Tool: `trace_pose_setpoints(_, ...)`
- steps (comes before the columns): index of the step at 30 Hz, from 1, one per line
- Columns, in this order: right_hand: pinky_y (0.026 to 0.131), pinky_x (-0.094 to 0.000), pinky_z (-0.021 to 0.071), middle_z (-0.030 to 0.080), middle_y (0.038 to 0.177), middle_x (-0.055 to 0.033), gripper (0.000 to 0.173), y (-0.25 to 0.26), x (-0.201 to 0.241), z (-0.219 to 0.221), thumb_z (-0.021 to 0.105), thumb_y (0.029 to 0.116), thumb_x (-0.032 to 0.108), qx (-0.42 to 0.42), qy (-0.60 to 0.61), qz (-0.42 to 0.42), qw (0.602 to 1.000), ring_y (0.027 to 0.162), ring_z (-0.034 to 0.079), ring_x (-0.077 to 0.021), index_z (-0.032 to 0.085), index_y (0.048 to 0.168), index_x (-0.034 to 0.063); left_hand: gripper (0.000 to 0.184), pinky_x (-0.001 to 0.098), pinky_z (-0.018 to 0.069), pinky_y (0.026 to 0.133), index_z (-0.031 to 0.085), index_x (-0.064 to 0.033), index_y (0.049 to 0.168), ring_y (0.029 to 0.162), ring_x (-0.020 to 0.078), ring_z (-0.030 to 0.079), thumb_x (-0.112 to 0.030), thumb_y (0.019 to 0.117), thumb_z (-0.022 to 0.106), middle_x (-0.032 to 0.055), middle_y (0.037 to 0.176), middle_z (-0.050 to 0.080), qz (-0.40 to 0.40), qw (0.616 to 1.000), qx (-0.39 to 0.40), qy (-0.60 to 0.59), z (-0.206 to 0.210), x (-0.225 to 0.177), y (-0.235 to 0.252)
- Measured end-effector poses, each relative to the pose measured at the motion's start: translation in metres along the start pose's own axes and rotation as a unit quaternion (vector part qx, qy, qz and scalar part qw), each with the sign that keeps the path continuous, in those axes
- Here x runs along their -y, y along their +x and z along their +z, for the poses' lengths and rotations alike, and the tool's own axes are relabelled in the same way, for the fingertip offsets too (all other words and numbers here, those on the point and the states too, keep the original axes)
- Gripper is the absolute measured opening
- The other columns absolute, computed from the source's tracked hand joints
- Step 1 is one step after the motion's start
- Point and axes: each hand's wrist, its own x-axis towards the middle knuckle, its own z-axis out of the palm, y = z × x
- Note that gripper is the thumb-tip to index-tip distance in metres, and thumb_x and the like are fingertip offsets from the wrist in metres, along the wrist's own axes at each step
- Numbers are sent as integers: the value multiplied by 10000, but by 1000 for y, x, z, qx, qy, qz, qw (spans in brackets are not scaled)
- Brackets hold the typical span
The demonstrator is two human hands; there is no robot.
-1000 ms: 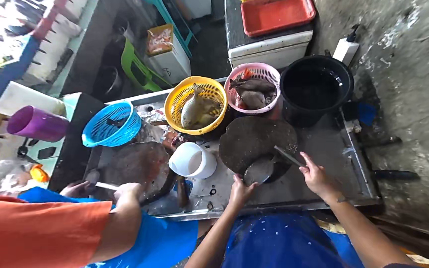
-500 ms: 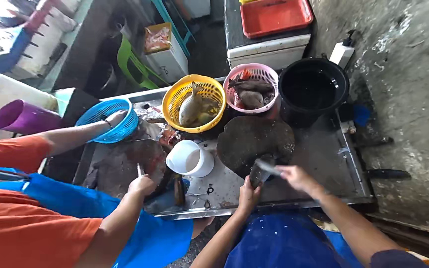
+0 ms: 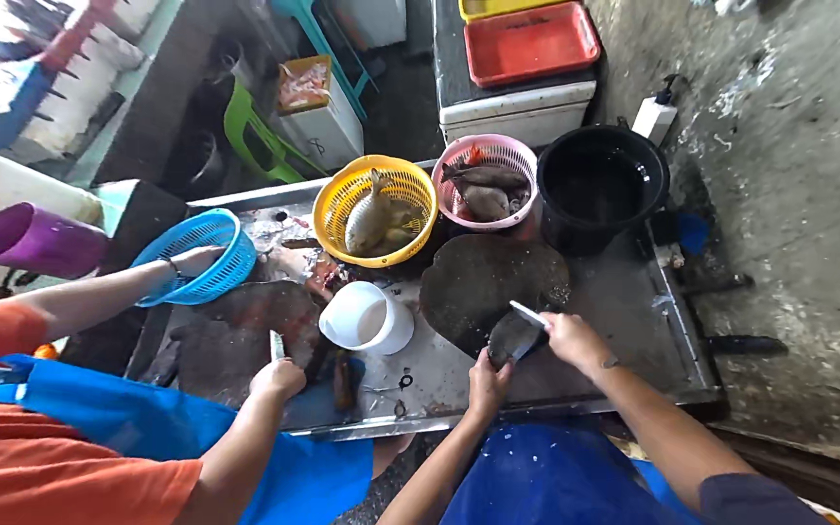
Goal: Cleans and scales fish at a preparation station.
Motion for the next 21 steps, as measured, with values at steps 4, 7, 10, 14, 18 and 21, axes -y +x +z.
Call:
trace_pose_setpoints(4,1003,-629,501,710,1247,-169,365,-10,10,-5,492,1066,240,55,21,-25,998,1170,667,-366,661,1389,222,419,418,596,885,665,-28,1205,915,170,734,-331,924,734,87,976,753,-15,1000,7,-21,4,5,-1)
trace_pose_setpoints(7,889,-668,547,720,1180,-176,378,-9,5,-2,459,1056,259,2,-47,21,999,1102,694,-401,608,1403,260,431,406,603,868,657,-52,1223,905,154,735,-359,927,723,67,969,753,-18,1000,7,-18,8,-1,3)
trace_pose_setpoints(10,960,-641,524,724,1201,-163,386,-14,0,-3,487,1062,245,38,0,-10,999,1125,685,-373,628,1421,252,431,424,597,889,649,-44,1237,932,168,733,-339,930,718,80,993,752,-32,999,23,-30,5,0,2)
trace_pose_setpoints(14,960,-590,549,720,1191,-171,438,-12,-23,14,440,1079,223,-24,38,-14,999,1092,701,-354,536,1506,229,519,405,620,803,565,-23,1305,833,176,726,-331,928,744,95,987,731,-80,985,79,-132,6,1,18)
trace_pose_setpoints(18,994,-533,550,738,1187,-154,441,11,-67,26,439,1084,231,-83,89,-51,991,1088,720,-306,545,1511,189,386,344,562,600,447,-32,1372,650,172,637,-292,1092,494,85,843,659,-98,956,132,-245,4,12,13)
trace_pose_setpoints(21,1042,-475,531,703,1298,-120,442,3,-60,40,444,1090,239,-40,127,-89,987,1148,691,-246,533,1518,172,412,292,445,456,500,-62,1275,502,135,491,-371,1143,261,45,709,563,-154,914,76,-367,7,5,22)
